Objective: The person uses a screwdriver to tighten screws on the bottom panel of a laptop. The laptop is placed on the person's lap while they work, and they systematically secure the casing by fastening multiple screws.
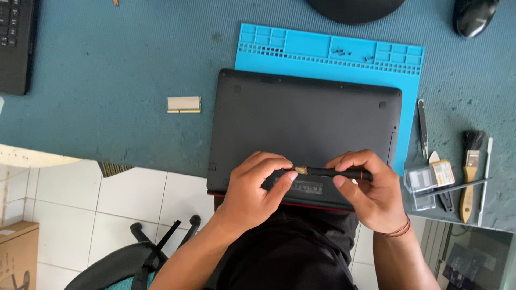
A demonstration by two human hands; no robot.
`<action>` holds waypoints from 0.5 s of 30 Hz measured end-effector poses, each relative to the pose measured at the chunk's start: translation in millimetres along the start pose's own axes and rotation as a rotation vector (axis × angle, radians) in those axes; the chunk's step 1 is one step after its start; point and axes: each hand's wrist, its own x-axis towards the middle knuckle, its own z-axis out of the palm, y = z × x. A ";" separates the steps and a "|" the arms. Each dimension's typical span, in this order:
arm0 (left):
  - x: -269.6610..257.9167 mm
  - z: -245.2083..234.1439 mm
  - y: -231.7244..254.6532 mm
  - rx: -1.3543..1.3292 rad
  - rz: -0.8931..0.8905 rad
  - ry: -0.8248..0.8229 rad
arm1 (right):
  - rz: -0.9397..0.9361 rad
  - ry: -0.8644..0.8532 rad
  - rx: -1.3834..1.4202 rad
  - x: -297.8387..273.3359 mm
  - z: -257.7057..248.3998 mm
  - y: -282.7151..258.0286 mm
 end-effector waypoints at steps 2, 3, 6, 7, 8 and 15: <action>-6.6 1.9 1.9 0.000 -0.016 0.002 | -0.038 -0.021 -0.019 -5.6 -0.7 4.2; -9.0 2.8 2.8 -0.001 -0.031 0.006 | -0.078 -0.041 -0.040 -7.7 -1.3 6.0; -10.5 3.5 6.3 -0.034 0.027 0.057 | -0.118 -0.051 0.002 -14.7 3.4 6.8; -10.3 2.6 5.7 -0.033 0.030 0.057 | -0.121 -0.050 0.002 -14.9 3.9 6.7; -10.5 2.1 5.2 -0.029 0.048 0.082 | -0.145 -0.052 0.003 -15.9 4.0 6.6; -9.6 5.4 8.5 -0.111 0.087 0.207 | -0.244 -0.029 0.075 -21.9 8.9 14.1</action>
